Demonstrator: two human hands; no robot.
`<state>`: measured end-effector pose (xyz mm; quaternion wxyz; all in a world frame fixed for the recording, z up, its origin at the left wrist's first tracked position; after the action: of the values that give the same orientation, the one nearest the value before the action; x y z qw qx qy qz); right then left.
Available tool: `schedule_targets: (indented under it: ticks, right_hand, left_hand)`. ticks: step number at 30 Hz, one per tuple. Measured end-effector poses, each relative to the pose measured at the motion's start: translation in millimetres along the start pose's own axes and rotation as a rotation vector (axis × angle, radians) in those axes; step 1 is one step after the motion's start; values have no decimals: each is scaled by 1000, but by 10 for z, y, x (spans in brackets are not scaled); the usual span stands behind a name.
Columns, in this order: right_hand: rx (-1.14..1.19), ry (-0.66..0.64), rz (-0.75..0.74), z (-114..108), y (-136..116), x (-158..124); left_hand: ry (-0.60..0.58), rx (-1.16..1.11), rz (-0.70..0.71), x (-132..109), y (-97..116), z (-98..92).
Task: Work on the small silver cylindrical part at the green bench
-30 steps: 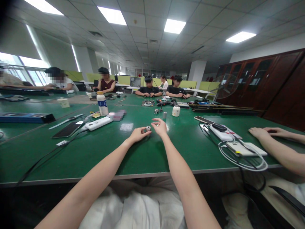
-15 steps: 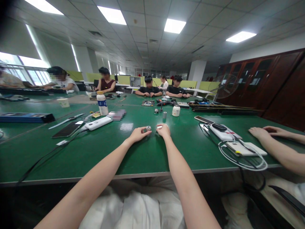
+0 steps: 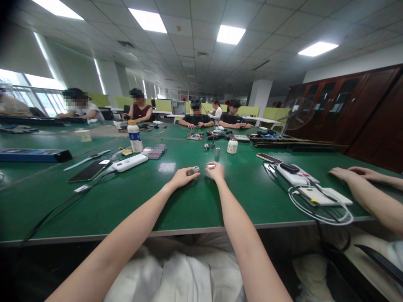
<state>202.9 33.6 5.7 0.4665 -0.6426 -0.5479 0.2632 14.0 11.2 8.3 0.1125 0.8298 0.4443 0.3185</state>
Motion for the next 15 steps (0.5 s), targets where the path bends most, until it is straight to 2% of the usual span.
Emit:
schedule_targets:
  ticks: [8, 15]
  right_hand:
    - [208, -177, -203, 88, -315, -81]
    - [254, -252, -240, 150, -325, -118]
  left_hand:
    - [0, 6, 8, 5, -8, 6]
    - [-5, 5, 17, 4, 2, 5]
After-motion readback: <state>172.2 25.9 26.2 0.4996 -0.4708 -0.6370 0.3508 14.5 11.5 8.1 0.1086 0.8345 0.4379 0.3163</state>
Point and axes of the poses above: each hand's wrist, its own x-axis towards the middle knuckle, its own z-axis out of the palm, y = z × x, the point moved 2 cm from there along x, towards the middle knuckle, and after that the axes turned 10 degrees about z, right-handed, at the moved point
